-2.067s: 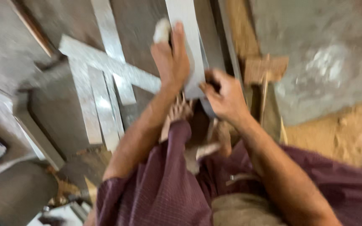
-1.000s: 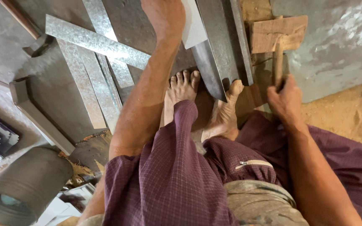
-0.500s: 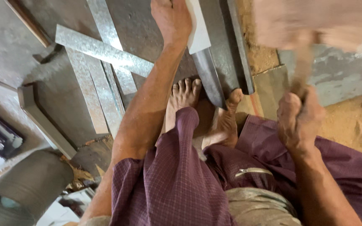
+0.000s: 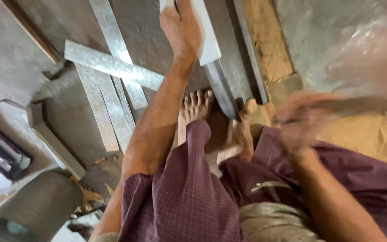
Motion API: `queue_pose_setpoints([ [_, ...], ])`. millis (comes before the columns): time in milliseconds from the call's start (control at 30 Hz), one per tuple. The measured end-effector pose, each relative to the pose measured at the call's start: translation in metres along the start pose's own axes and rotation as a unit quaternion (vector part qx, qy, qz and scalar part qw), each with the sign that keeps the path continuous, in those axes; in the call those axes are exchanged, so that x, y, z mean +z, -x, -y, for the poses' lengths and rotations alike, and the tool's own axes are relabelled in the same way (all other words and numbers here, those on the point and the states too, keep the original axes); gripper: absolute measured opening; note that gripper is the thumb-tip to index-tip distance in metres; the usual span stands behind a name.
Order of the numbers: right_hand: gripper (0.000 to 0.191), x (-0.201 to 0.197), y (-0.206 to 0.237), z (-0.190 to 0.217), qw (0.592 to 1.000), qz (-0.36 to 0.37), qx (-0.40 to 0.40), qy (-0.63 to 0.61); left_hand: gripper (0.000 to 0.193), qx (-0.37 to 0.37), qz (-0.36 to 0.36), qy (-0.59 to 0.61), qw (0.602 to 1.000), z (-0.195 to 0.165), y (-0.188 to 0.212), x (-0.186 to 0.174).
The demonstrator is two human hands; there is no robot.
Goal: The person sits on the floor and repeatedly hammers thin metal strips against a metal anvil using a wooden mallet. They pick up strips from a pile, place them on the anvil, and strike them multiple times before moving to the next strip.
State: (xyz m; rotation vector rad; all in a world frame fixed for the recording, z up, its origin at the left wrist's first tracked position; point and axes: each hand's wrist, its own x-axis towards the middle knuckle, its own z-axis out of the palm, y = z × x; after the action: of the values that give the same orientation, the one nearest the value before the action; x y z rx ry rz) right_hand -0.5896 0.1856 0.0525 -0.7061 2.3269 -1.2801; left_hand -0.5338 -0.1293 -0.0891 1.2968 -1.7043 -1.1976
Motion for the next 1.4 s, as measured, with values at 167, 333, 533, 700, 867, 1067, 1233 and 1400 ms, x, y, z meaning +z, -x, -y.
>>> queue_pose_setpoints([
  [167, 0.048, -0.010, -0.011, -0.029, 0.970, 0.085, 0.207, -0.097, 0.039, 0.139, -0.045, 0.077, 0.986, -0.014, 0.002, -0.003],
  [333, 0.039, -0.014, -0.008, -0.046, 0.985, 0.063, 0.128, -0.101, 0.038, 0.030, 0.002, 0.041, 0.999, -0.026, 0.005, -0.008],
  [533, 0.045, 0.015, -0.022, -0.035, 0.956, 0.129, 0.085, 0.249, 0.038, 0.062, 0.001, 0.048, 0.997, -0.035, 0.035, -0.013],
  [700, 0.054, 0.017, -0.034, -0.019, 0.915, 0.200, 0.123, 0.327, 0.047, 0.123, -0.031, 0.025, 0.992, -0.036, 0.102, -0.021],
  [867, 0.056, 0.026, -0.029, -0.007, 0.920, 0.166, 0.126, 0.331, 0.043, -0.029, 0.026, 0.006, 0.999, -0.045, 0.138, -0.030],
  [1067, 0.055, 0.032, -0.023, -0.014, 0.924, 0.174, 0.161, 0.301, 0.044, 0.012, 0.034, 0.012, 0.999, -0.051, 0.152, -0.037],
  [1233, 0.057, 0.024, -0.033, -0.019, 0.929, 0.189, 0.147, 0.284, 0.036, -0.041, 0.050, 0.104, 0.992, -0.047, 0.125, -0.034],
  [1400, 0.050, 0.022, -0.069, 0.001, 0.946, 0.187, 0.261, 0.046, 0.033, -0.059, 0.058, 0.256, 0.963, -0.045, 0.022, -0.017],
])
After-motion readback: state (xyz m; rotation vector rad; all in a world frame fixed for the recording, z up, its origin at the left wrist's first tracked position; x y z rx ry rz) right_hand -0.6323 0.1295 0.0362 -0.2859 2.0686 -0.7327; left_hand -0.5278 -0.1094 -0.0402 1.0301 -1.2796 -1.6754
